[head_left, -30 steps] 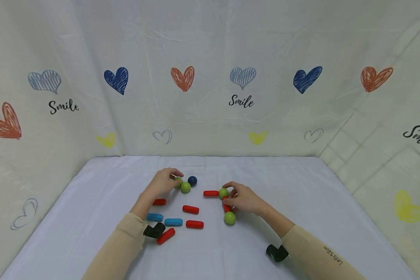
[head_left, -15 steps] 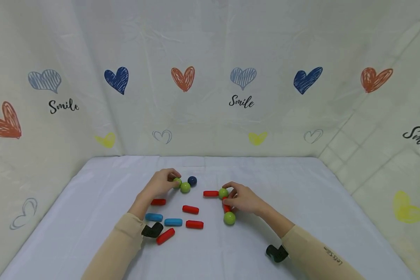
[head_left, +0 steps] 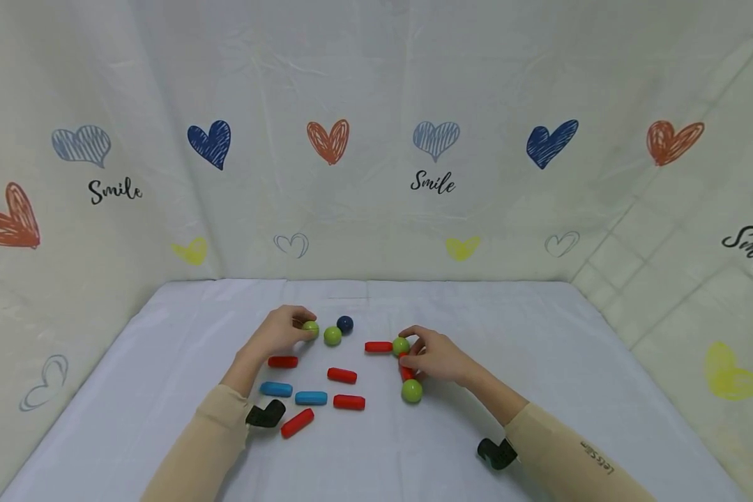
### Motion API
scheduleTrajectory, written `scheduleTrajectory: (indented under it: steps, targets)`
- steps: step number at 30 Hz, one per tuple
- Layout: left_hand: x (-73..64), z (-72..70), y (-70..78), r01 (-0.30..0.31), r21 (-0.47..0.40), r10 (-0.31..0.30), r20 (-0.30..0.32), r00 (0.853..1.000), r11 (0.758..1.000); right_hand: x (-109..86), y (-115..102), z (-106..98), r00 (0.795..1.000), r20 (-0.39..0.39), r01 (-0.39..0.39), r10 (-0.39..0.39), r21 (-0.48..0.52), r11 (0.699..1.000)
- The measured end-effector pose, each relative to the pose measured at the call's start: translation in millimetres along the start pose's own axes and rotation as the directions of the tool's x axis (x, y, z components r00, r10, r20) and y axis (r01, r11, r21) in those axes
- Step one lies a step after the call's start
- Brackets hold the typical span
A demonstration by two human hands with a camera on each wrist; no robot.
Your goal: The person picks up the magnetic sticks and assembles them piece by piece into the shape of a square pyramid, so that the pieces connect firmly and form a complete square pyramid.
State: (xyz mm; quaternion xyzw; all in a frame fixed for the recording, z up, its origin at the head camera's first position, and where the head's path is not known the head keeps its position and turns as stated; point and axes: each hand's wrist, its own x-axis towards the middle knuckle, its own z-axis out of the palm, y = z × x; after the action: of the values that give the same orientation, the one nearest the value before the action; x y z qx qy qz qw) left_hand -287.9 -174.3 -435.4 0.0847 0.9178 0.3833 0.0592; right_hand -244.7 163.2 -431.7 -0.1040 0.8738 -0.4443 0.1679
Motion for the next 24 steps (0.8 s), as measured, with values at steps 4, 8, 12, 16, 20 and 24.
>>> scheduleTrajectory:
  steps: [4, 8, 12, 16, 20, 24]
  targets:
    - [-2.6, -0.7, 0.6, 0.002, -0.002, -0.002, -0.008, 1.0, 1.0, -0.2, -1, 0, 1.0, 0.0, 0.004, -0.004, -0.005, 1.0]
    - [-4.8, -0.6, 0.9, 0.007, -0.012, -0.007, -0.019, 1.0, 1.0, -0.7, -2, 1, 1.0, -0.005, 0.0, 0.0, -0.006, 1.0]
    - [-6.4, -0.5, 0.3, 0.003, -0.027, -0.004, -0.039, 0.999, 1.0, -0.9, -2, 1, 1.0, -0.013, -0.008, 0.008, -0.012, 1.0]
    - [-9.5, -1.0, 3.2, -0.015, -0.038, 0.013, -0.053, 0.999, 0.999, -1.5, -3, 1, 1.0, -0.013, -0.012, 0.012, -0.014, 1.0]
    - [-15.0, -0.1, 10.3, -0.039, -0.051, 0.036, -0.052, 0.998, 0.998, -1.2, -1, 0, 1.0, -0.009, -0.008, 0.008, -0.015, 1.0]
    - [-19.1, 2.4, 18.5, -0.08, -0.063, 0.077, -0.041, 0.996, 0.995, 0.5, 1, 1, 1.0, -0.011, -0.012, 0.012, -0.01, 1.0]
